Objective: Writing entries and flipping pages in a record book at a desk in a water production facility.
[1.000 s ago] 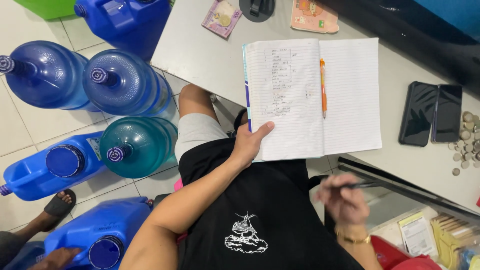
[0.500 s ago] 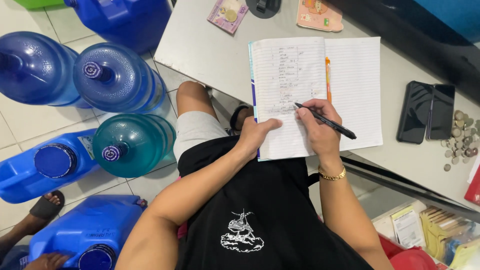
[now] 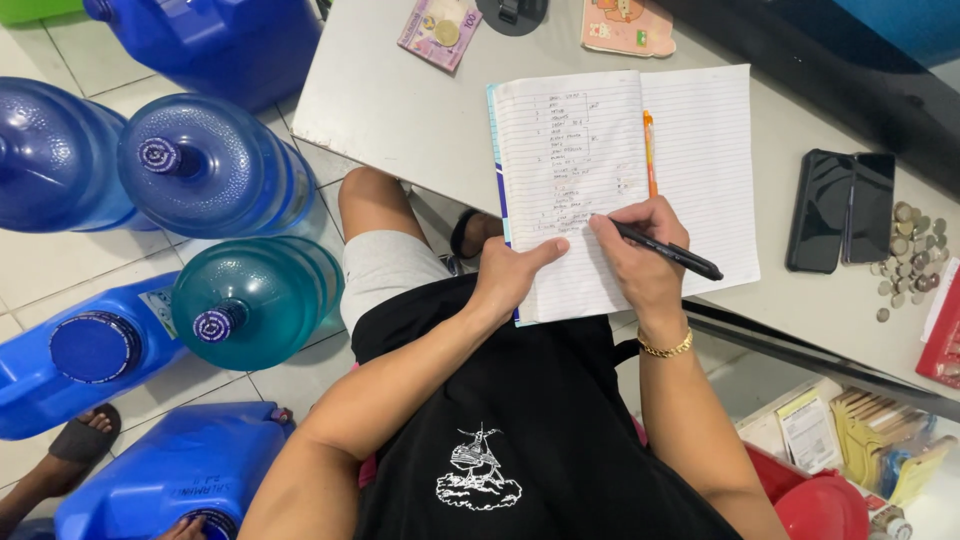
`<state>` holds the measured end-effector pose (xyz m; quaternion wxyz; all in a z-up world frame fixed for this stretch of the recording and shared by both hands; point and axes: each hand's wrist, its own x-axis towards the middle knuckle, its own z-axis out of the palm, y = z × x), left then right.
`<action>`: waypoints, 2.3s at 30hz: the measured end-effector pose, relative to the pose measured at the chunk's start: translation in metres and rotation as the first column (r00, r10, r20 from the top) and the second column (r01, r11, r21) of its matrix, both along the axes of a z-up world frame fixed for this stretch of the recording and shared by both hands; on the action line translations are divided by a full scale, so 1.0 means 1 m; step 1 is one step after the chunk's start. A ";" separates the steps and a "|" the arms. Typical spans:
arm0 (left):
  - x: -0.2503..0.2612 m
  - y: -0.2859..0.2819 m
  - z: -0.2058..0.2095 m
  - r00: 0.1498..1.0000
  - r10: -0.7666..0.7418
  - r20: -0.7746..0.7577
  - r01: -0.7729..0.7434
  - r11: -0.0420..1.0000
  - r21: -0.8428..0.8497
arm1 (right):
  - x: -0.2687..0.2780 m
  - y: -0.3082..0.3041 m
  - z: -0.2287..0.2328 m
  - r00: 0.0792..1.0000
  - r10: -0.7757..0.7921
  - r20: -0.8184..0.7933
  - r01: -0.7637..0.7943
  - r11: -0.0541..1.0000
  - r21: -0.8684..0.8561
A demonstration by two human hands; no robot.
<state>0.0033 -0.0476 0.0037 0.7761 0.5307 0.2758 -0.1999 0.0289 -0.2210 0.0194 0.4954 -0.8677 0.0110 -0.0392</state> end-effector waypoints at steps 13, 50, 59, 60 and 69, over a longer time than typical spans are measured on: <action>-0.001 0.001 -0.010 1.000 -0.007 0.021 0.007 1.000 0.021 | 0.002 0.011 -0.024 0.979 0.148 0.143 -0.133 0.985 -0.108; 0.002 0.001 -0.031 0.999 -0.021 0.025 0.022 0.999 -0.049 | 0.003 0.020 -0.030 0.956 0.194 0.222 -0.157 0.972 -0.172; 0.000 -0.001 -0.039 0.999 -0.037 0.007 0.037 0.999 -0.027 | 0.003 0.017 -0.032 0.961 0.186 0.204 -0.154 0.975 -0.162; 0.000 0.000 -0.038 0.999 -0.034 0.011 0.034 0.999 -0.031 | 0.003 0.018 -0.030 0.963 0.178 0.201 -0.148 0.976 -0.157; 0.001 0.005 -0.025 0.999 -0.027 0.030 0.027 0.999 -0.028 | 0.003 0.018 -0.029 0.957 0.179 0.228 -0.142 0.975 -0.169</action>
